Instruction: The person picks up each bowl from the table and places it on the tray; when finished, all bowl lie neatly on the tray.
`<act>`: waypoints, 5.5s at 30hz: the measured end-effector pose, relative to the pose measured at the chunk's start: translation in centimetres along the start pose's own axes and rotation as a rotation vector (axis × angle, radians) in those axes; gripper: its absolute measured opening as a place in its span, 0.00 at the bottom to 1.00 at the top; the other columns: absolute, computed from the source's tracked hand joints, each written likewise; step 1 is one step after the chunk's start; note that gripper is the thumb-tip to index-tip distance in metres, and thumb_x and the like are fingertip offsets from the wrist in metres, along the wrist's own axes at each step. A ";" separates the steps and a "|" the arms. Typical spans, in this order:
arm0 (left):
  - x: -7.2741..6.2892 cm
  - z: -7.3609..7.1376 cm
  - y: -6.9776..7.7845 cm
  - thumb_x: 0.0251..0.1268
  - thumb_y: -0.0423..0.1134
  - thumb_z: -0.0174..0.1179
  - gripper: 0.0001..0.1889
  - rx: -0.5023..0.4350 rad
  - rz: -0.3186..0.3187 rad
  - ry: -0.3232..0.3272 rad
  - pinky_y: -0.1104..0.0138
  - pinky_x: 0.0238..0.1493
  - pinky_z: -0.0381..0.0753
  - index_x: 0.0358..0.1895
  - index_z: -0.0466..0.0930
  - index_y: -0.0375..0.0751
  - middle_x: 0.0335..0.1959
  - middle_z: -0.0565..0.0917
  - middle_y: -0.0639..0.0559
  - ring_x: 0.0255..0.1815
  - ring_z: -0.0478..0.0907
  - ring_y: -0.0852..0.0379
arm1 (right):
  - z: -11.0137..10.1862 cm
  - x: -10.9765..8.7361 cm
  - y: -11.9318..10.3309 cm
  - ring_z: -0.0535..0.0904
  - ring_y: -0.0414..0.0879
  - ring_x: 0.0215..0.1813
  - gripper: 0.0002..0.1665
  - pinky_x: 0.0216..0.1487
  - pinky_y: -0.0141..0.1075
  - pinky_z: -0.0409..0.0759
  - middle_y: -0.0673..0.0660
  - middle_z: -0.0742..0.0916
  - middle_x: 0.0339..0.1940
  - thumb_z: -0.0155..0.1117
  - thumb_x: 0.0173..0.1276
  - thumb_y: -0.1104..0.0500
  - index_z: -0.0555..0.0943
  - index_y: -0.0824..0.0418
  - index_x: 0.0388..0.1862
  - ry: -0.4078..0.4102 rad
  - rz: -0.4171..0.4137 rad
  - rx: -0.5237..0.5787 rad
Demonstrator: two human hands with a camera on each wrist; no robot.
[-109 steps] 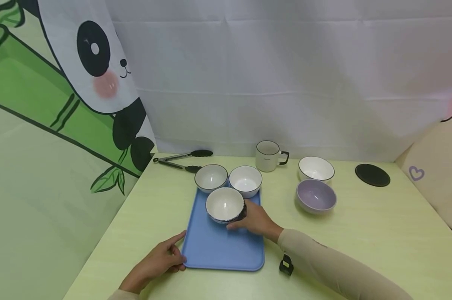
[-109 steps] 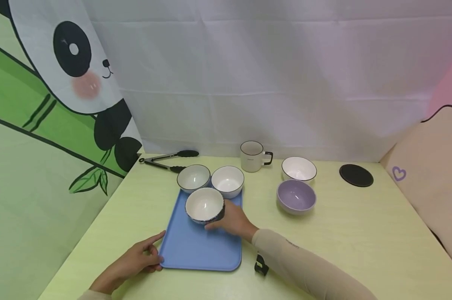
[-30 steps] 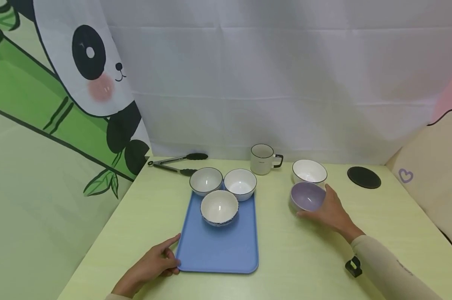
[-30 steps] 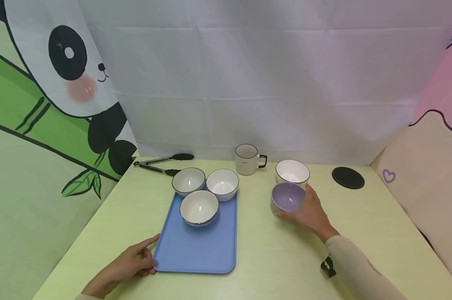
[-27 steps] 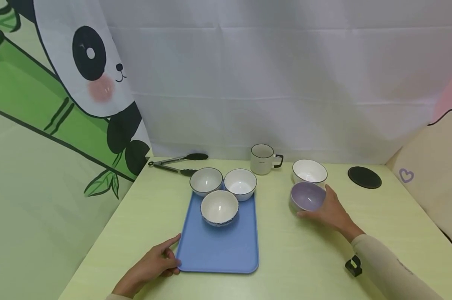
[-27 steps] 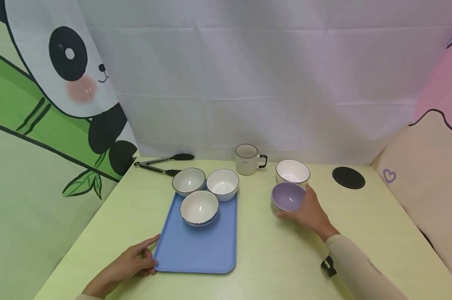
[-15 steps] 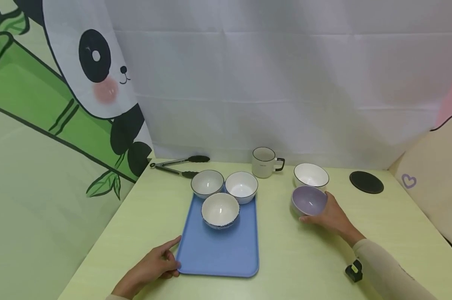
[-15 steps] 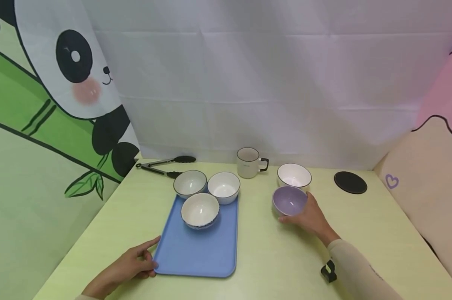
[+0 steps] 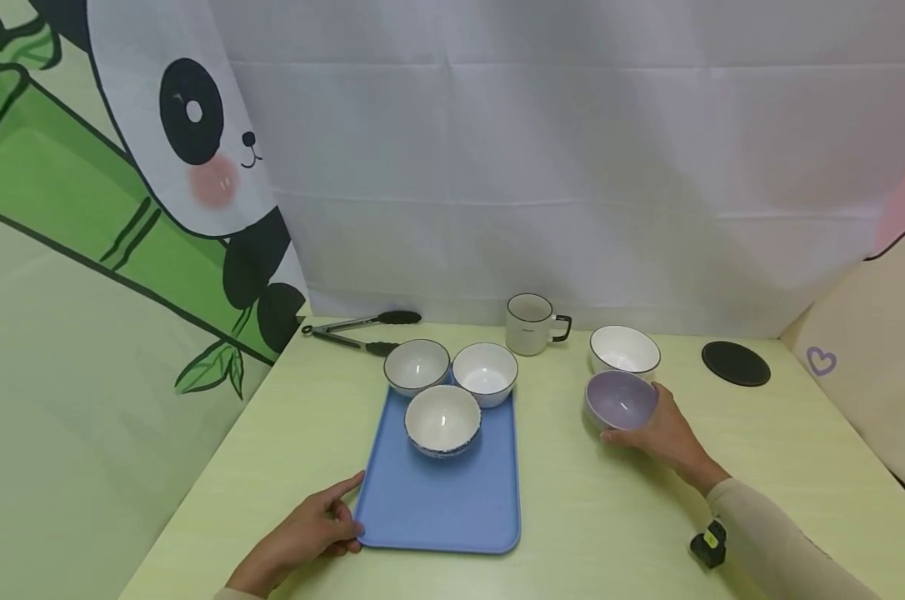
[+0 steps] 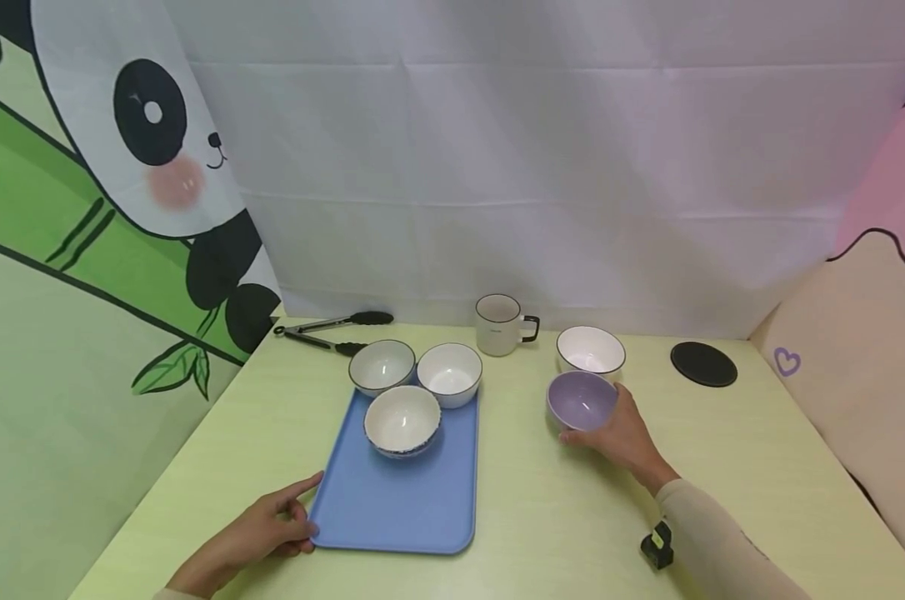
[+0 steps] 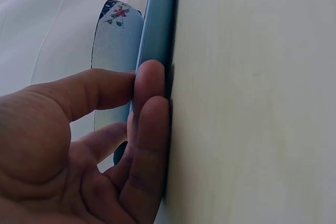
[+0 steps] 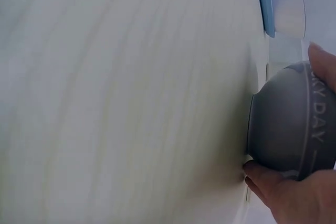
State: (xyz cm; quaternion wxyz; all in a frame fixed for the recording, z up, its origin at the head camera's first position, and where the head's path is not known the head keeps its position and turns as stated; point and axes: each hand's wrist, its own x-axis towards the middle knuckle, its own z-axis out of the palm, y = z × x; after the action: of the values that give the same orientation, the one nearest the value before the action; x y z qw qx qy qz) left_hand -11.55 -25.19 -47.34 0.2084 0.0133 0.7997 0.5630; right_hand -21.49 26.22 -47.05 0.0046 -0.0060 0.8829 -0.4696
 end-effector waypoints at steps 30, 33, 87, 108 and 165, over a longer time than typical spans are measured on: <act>-0.2 -0.3 0.2 0.64 0.28 0.60 0.41 0.044 0.001 -0.001 0.60 0.34 0.82 0.79 0.51 0.32 0.34 0.74 0.44 0.33 0.83 0.49 | 4.0 -2.4 -8.7 0.70 0.64 0.65 0.77 0.60 0.57 0.72 0.69 0.68 0.70 0.87 0.43 0.49 0.46 0.67 0.80 -0.030 -0.141 0.063; -0.1 -0.2 0.1 0.63 0.28 0.60 0.41 0.030 0.006 -0.003 0.60 0.34 0.82 0.79 0.50 0.31 0.33 0.74 0.44 0.33 0.84 0.49 | 4.9 -2.8 -9.9 0.71 0.63 0.64 0.77 0.60 0.56 0.72 0.68 0.70 0.70 0.88 0.41 0.50 0.47 0.67 0.80 -0.056 -0.182 0.082; -0.2 -0.1 -0.5 0.66 0.29 0.59 0.35 -0.029 0.030 -0.011 0.62 0.35 0.82 0.75 0.57 0.26 0.36 0.75 0.44 0.34 0.82 0.50 | 20.8 -7.0 -15.6 0.70 0.47 0.62 0.74 0.61 0.42 0.74 0.56 0.69 0.67 0.90 0.35 0.48 0.56 0.65 0.77 -0.348 -0.567 0.056; -0.2 -0.3 -0.3 0.66 0.28 0.59 0.35 -0.017 0.011 -0.001 0.62 0.35 0.83 0.75 0.57 0.26 0.37 0.75 0.43 0.34 0.83 0.50 | 21.7 -6.3 -15.2 0.56 0.56 0.78 0.85 0.71 0.51 0.63 0.64 0.52 0.82 0.89 0.36 0.40 0.45 0.66 0.82 -0.395 -0.542 -0.040; -0.8 -0.5 -0.2 0.69 0.33 0.59 0.24 -0.029 0.053 -0.067 0.64 0.38 0.82 0.63 0.70 0.19 0.33 0.84 0.46 0.37 0.82 0.51 | 3.7 0.6 -8.1 0.72 0.69 0.66 0.69 0.59 0.62 0.73 0.67 0.62 0.78 0.71 0.59 0.31 0.45 0.61 0.83 0.022 -0.249 -0.236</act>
State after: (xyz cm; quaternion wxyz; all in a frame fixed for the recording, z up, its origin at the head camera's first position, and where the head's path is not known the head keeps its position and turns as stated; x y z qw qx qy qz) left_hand -10.99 -25.87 -47.15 0.2203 0.0502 0.7833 0.5791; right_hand -22.03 18.62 -42.44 -0.0639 -0.1107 0.9242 -0.3599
